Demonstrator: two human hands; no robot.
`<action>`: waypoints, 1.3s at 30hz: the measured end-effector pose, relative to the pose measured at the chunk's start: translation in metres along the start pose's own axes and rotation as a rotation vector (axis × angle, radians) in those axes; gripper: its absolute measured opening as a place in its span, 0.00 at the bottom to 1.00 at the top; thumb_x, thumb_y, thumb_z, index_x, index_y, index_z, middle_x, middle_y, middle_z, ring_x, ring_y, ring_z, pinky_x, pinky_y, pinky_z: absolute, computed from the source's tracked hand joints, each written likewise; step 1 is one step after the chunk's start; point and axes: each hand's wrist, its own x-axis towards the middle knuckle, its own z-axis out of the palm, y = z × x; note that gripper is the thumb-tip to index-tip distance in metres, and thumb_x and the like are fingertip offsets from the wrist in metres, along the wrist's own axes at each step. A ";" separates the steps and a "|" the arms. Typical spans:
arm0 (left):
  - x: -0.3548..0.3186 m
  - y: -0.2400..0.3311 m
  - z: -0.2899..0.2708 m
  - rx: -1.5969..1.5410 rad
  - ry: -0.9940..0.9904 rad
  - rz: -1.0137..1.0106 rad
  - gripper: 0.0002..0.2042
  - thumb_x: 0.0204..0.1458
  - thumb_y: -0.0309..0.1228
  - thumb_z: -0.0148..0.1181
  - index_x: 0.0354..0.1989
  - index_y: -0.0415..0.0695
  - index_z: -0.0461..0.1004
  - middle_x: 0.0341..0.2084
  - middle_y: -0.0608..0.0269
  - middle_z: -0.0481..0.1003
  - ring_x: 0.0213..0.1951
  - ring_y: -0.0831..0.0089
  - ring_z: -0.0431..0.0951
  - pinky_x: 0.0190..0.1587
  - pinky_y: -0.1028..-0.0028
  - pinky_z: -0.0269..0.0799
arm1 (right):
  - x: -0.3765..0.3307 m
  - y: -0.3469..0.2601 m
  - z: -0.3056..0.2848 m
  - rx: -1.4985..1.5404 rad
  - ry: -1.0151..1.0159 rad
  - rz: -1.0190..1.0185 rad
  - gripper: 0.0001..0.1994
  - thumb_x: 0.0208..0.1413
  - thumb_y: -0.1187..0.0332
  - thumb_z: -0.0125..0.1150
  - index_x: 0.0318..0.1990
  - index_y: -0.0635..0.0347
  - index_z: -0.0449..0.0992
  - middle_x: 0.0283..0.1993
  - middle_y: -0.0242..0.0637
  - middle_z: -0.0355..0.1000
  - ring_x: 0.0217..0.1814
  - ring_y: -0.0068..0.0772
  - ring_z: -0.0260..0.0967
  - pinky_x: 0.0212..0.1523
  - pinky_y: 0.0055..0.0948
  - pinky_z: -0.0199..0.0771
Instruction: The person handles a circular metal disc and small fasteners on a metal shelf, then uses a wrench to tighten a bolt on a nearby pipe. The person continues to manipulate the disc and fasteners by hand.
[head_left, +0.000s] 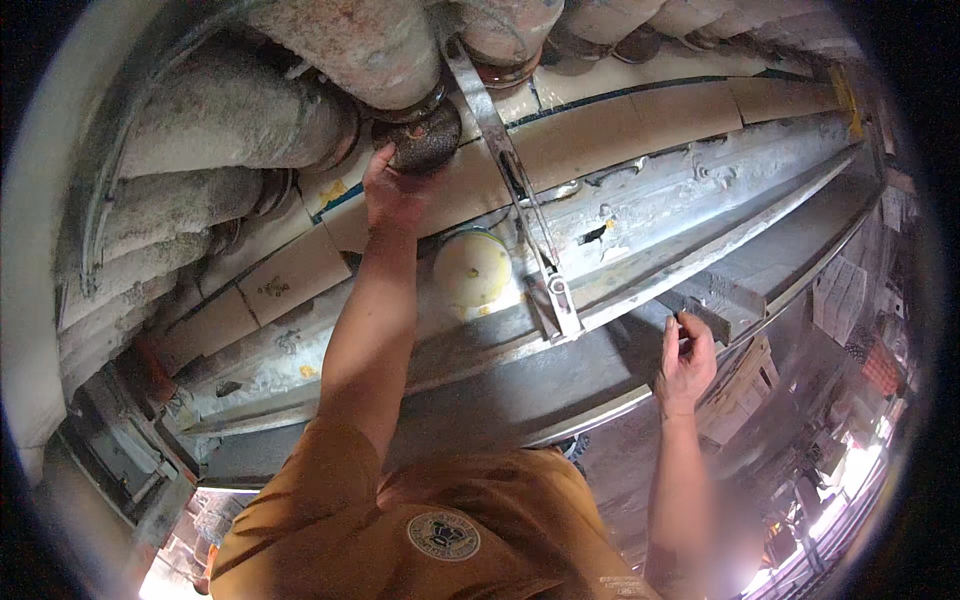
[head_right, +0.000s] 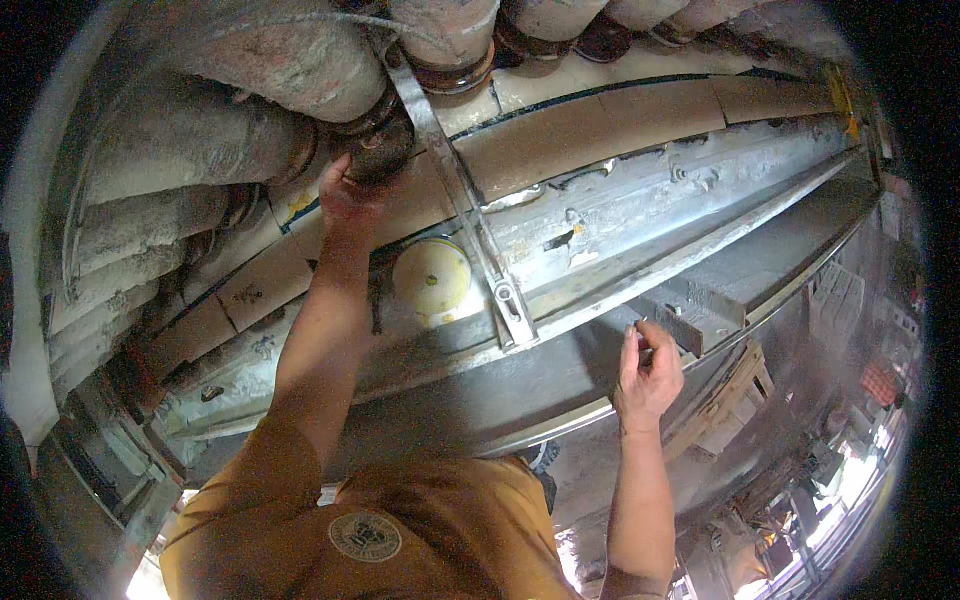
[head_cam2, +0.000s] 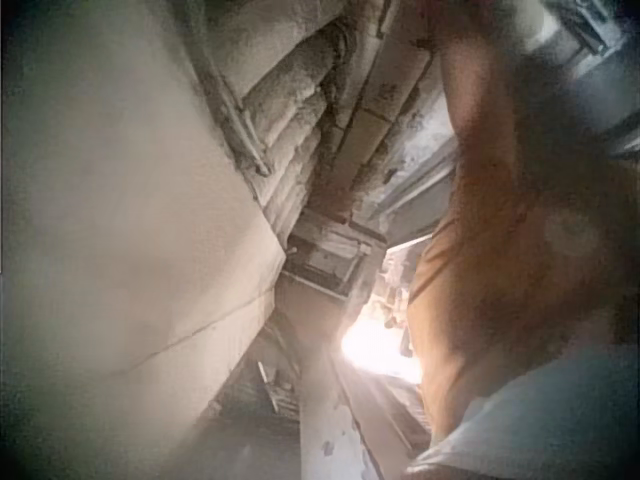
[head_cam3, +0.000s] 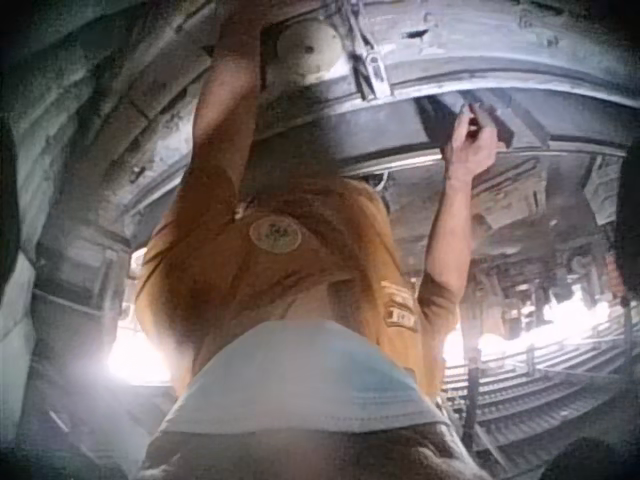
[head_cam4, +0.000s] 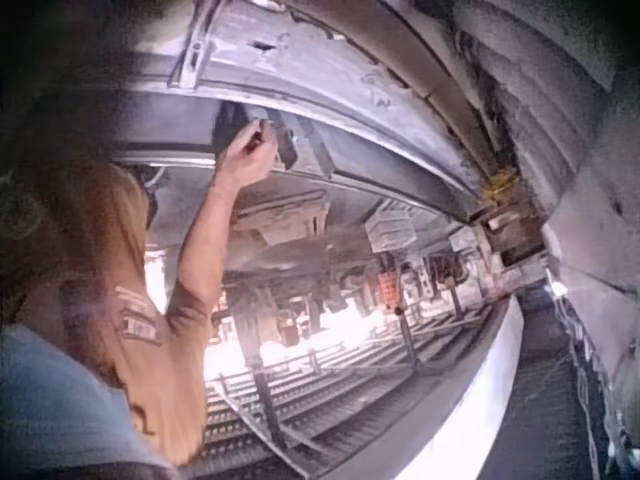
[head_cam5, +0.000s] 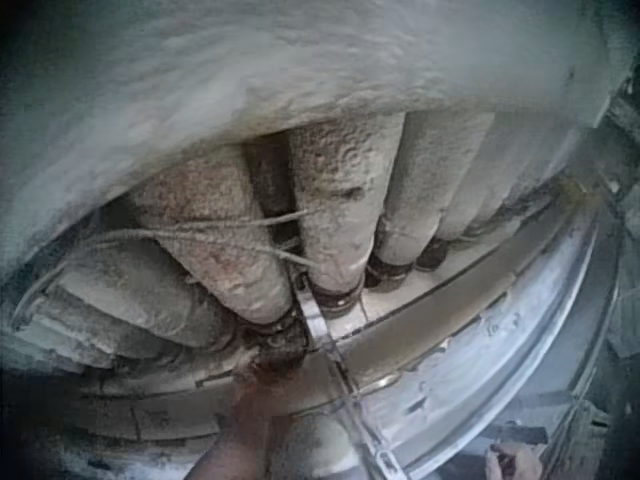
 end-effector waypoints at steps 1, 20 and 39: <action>0.004 0.001 0.004 0.002 0.032 0.028 0.22 0.49 0.33 0.50 0.53 0.36 0.65 0.49 0.49 0.72 0.53 0.50 0.70 0.57 0.47 0.64 | 0.000 0.002 0.000 -0.003 0.012 -0.006 0.06 0.53 0.71 0.63 0.37 0.60 0.76 0.35 0.39 0.75 0.33 0.33 0.71 0.34 0.29 0.71; 0.050 0.026 -0.059 0.176 -0.261 0.013 0.28 0.39 0.26 0.58 0.51 0.30 0.62 0.52 0.40 0.66 0.54 0.45 0.68 0.58 0.45 0.63 | 0.004 -0.005 0.001 -0.038 0.037 -0.056 0.06 0.52 0.70 0.63 0.36 0.59 0.75 0.33 0.38 0.75 0.28 0.32 0.71 0.30 0.29 0.71; 0.039 0.022 0.012 -0.145 -0.209 -0.065 0.28 0.43 0.18 0.47 0.57 0.23 0.55 0.58 0.40 0.61 0.62 0.44 0.58 0.67 0.47 0.49 | 0.004 -0.004 0.000 -0.074 0.009 -0.102 0.06 0.52 0.71 0.63 0.36 0.61 0.75 0.32 0.40 0.74 0.28 0.34 0.71 0.30 0.30 0.72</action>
